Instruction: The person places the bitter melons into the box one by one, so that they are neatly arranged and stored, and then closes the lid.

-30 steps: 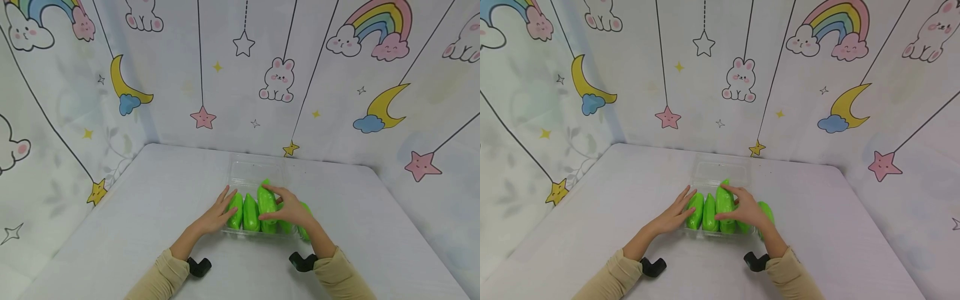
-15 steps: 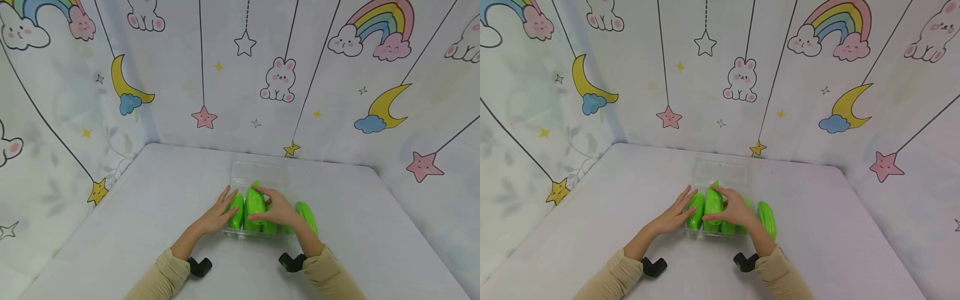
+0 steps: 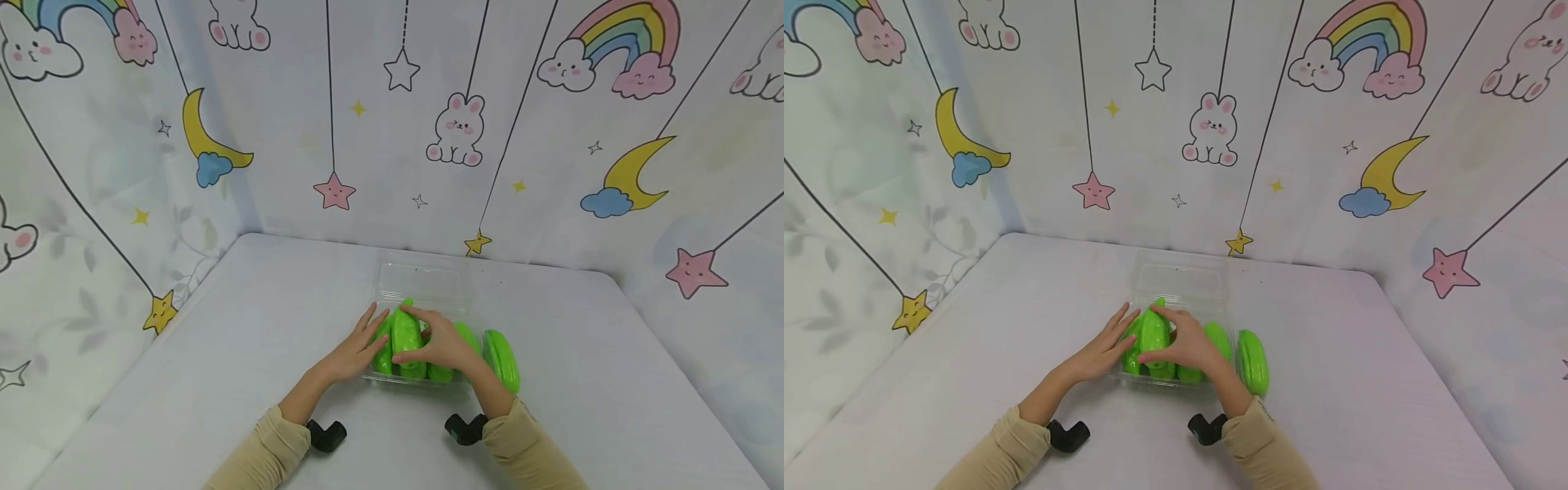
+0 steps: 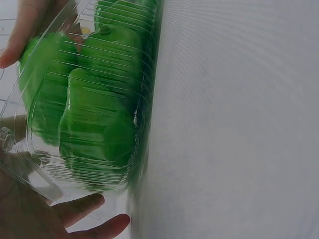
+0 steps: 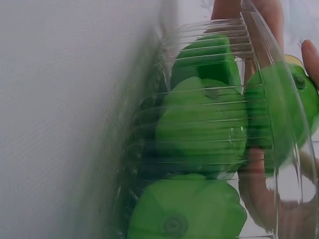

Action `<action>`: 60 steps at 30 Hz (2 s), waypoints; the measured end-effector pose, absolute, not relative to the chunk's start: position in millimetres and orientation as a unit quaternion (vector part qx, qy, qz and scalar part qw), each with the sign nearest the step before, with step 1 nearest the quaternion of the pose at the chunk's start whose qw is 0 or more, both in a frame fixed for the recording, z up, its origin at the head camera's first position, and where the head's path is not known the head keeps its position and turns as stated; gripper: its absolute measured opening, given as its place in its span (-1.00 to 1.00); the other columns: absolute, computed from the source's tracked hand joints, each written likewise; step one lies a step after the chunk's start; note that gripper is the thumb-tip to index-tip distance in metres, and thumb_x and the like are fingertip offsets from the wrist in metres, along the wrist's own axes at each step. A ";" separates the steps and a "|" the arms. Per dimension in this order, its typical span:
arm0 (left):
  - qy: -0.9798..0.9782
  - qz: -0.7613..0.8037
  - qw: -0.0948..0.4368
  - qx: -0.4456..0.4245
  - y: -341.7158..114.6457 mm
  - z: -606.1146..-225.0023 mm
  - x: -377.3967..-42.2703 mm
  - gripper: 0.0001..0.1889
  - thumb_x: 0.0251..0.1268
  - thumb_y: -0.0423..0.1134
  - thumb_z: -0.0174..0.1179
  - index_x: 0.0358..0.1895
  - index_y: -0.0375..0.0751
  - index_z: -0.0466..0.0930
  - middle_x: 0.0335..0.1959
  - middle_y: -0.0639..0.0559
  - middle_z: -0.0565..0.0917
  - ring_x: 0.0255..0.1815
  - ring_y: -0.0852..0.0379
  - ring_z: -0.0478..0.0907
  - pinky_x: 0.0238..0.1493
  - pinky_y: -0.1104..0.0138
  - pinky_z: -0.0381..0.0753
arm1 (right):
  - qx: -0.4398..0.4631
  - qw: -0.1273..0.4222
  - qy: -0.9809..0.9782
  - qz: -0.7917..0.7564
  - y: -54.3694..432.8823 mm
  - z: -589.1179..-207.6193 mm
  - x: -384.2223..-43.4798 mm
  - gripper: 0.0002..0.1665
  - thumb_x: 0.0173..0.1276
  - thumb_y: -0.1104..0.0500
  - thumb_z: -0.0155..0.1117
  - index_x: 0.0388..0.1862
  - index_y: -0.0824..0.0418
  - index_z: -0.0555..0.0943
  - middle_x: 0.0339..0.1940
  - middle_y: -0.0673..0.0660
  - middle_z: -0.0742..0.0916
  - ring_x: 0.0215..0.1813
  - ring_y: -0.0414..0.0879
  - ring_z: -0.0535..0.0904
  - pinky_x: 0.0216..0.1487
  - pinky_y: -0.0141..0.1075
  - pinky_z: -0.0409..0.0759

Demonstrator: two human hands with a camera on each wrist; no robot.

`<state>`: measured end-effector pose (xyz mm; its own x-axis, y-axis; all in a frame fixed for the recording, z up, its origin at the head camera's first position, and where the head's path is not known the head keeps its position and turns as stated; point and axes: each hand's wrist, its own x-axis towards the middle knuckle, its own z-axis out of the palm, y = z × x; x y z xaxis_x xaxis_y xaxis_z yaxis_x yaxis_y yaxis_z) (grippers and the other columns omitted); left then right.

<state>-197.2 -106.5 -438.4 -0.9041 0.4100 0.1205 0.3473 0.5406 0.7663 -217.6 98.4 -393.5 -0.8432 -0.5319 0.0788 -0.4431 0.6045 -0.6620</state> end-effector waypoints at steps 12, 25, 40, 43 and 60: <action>0.874 0.436 0.037 0.212 -104.2 -438.3 -196.9 -0.40 0.47 0.07 -0.34 0.45 -0.12 -0.10 0.46 -0.16 -0.27 0.42 -0.22 -0.18 0.22 -0.21 0.03 | -0.277 0.071 0.890 -0.355 99.6 -396.4 -218.1 0.09 -0.14 -0.14 0.52 0.38 0.07 0.25 0.24 0.30 0.39 -0.20 -0.03 0.58 -0.25 -0.23 0.55; 0.878 0.428 0.041 0.213 -105.7 -435.1 -195.1 -0.41 0.47 0.03 -0.29 0.46 -0.10 -0.11 0.46 -0.14 -0.29 0.42 -0.21 -0.18 0.24 -0.17 0.05 | -0.245 0.054 0.891 -0.378 114.9 -384.8 -215.9 0.12 -0.20 -0.16 0.54 0.38 0.00 0.26 0.27 0.26 0.38 -0.17 0.03 0.60 -0.22 -0.16 0.57; 0.877 0.427 0.030 0.216 -105.1 -437.4 -195.8 -0.40 0.47 0.02 -0.25 0.45 -0.13 -0.11 0.46 -0.18 -0.28 0.41 -0.23 -0.16 0.23 -0.17 0.07 | -0.223 0.036 0.901 -0.369 139.7 -372.5 -214.4 0.09 -0.17 -0.15 0.53 0.38 -0.04 0.25 0.20 0.22 0.46 -0.15 0.04 0.58 -0.18 -0.11 0.53; 0.877 0.427 0.027 0.220 -104.6 -436.9 -195.7 -0.40 0.47 0.01 -0.24 0.45 -0.15 -0.11 0.46 -0.19 -0.28 0.41 -0.24 -0.16 0.23 -0.17 0.06 | -0.221 0.031 0.903 -0.366 145.4 -371.0 -214.3 0.09 -0.16 -0.15 0.53 0.38 -0.04 0.25 0.19 0.22 0.46 -0.15 0.04 0.58 -0.17 -0.09 0.53; 0.876 0.428 0.026 0.220 -104.4 -438.4 -196.4 -0.39 0.46 -0.01 -0.22 0.45 -0.18 -0.10 0.46 -0.20 -0.28 0.41 -0.24 -0.17 0.23 -0.18 0.05 | -0.198 0.023 0.912 -0.357 187.4 -372.9 -220.4 0.12 -0.18 -0.13 0.54 0.39 -0.05 0.22 0.21 0.25 0.43 -0.10 0.10 0.55 -0.24 -0.14 0.55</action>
<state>-196.4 -104.4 -438.4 -0.9019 0.4077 0.1429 0.3635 0.5373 0.7611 -220.4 187.4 -372.9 -0.9203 -0.3784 0.0996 -0.3454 0.6660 -0.6611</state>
